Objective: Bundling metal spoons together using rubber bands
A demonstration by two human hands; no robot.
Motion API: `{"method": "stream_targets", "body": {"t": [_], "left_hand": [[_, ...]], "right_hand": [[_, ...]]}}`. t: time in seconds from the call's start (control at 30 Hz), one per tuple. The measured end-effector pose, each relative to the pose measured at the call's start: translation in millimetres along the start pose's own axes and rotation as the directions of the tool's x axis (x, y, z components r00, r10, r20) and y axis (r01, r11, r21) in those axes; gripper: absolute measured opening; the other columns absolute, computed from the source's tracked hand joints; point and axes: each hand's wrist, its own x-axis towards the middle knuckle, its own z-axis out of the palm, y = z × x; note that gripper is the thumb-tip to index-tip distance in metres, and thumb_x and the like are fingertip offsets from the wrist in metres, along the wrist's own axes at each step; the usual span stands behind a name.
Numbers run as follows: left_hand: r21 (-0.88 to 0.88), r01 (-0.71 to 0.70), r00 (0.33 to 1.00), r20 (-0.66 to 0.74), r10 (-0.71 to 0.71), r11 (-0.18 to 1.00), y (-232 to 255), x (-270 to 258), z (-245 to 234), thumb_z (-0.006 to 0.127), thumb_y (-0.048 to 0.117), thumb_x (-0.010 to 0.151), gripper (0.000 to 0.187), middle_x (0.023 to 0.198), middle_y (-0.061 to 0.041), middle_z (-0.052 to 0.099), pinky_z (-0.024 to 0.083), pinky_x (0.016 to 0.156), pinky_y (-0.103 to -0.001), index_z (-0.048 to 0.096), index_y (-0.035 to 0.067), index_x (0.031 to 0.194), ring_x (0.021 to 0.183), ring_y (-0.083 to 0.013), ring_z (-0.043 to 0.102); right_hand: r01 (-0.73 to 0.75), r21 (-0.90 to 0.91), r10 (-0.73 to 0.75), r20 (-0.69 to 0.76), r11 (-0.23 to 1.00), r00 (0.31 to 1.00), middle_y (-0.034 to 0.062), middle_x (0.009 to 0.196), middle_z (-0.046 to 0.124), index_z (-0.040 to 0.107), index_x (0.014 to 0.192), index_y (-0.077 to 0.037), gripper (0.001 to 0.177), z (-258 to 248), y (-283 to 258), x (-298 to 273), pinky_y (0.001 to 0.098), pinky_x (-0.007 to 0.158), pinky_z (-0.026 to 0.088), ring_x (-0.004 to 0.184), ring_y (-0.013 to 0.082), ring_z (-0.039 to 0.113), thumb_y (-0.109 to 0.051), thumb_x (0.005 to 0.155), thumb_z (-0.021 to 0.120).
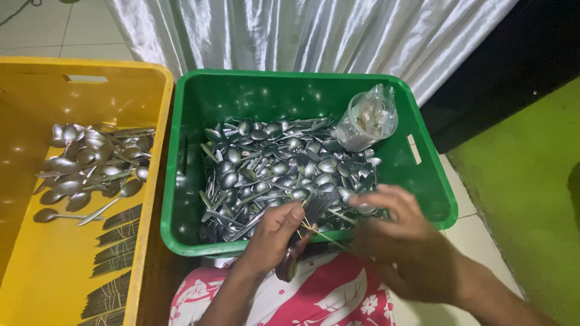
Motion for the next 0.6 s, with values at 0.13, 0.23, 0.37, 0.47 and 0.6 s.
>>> {"method": "stream_targets", "body": {"t": [0.13, 0.23, 0.37, 0.47, 0.6], "left_hand": [[0.104, -0.077, 0.996, 0.053, 0.071, 0.992, -3, 3, 4, 0.048, 0.039, 0.105, 0.047, 0.062, -0.001, 0.062, 0.039, 0.053, -0.025, 0.07, 0.004, 0.085, 0.051, -0.0087, 0.05], [0.023, -0.058, 0.996, 0.067, 0.056, 0.998, -7, 5, 8, 0.048, 0.043, 0.103, 0.05, 0.061, -0.002, 0.062, 0.04, 0.052, -0.025, 0.069, 0.002, 0.084, 0.05, -0.0102, 0.052], [-0.019, -0.144, 0.989, 0.013, 0.144, 0.989, -20, 11, 13, 0.048, 0.042, 0.104, 0.046, 0.069, -0.001, 0.064, 0.039, 0.058, -0.023, 0.069, 0.003, 0.093, 0.056, -0.0089, 0.052], [-0.041, -0.153, 0.985, -0.087, 0.149, 0.987, -14, 10, 21, 0.052, 0.042, 0.102, 0.045, 0.065, -0.001, 0.063, 0.042, 0.05, -0.022, 0.067, 0.002, 0.087, 0.05, -0.0074, 0.053], [0.206, -0.3, 0.943, -0.087, 0.322, 0.931, -9, 10, 22, 0.051, 0.04, 0.103, 0.044, 0.055, 0.0, 0.061, 0.042, 0.046, -0.026, 0.06, 0.008, 0.074, 0.044, -0.0108, 0.052]], "right_hand": [[0.053, 0.388, -0.02, -0.088, 0.92, 0.996, -0.0004, 0.069, 0.069, 0.064, 0.07, -0.015, 0.014, 3, -16, -2, 0.0562, 0.11, 0.044, 0.095, 0.0253, 0.066, -0.006, 0.063, 0.056], [-0.016, 0.67, 0.174, -0.17, 0.742, 0.97, 0.0025, 0.066, 0.061, 0.056, 0.065, -0.011, 0.012, 13, -25, -7, 0.0427, 0.084, 0.048, 0.068, 0.0218, 0.059, -0.001, 0.058, 0.053], [0.342, 0.932, 0.66, -0.184, -0.118, 0.728, 0.0104, 0.067, 0.048, 0.055, 0.065, -0.005, 0.036, 82, -7, -25, 0.0461, 0.072, 0.036, 0.071, 0.0275, 0.042, -0.021, 0.097, 0.05], [0.616, 0.622, 0.721, -0.116, -0.484, 0.683, 0.0041, 0.087, 0.054, 0.057, 0.098, -0.007, 0.014, 100, -9, -13, 0.0348, 0.069, 0.035, 0.074, 0.0157, 0.045, -0.012, 0.088, 0.049], [0.653, 0.664, 0.902, 0.078, -0.364, 0.424, 0.0139, 0.113, 0.075, 0.055, 0.137, 0.007, 0.05, 131, 0, 1, 0.0177, 0.073, 0.058, 0.117, 0.0216, 0.069, 0.008, 0.087, 0.047]]}}
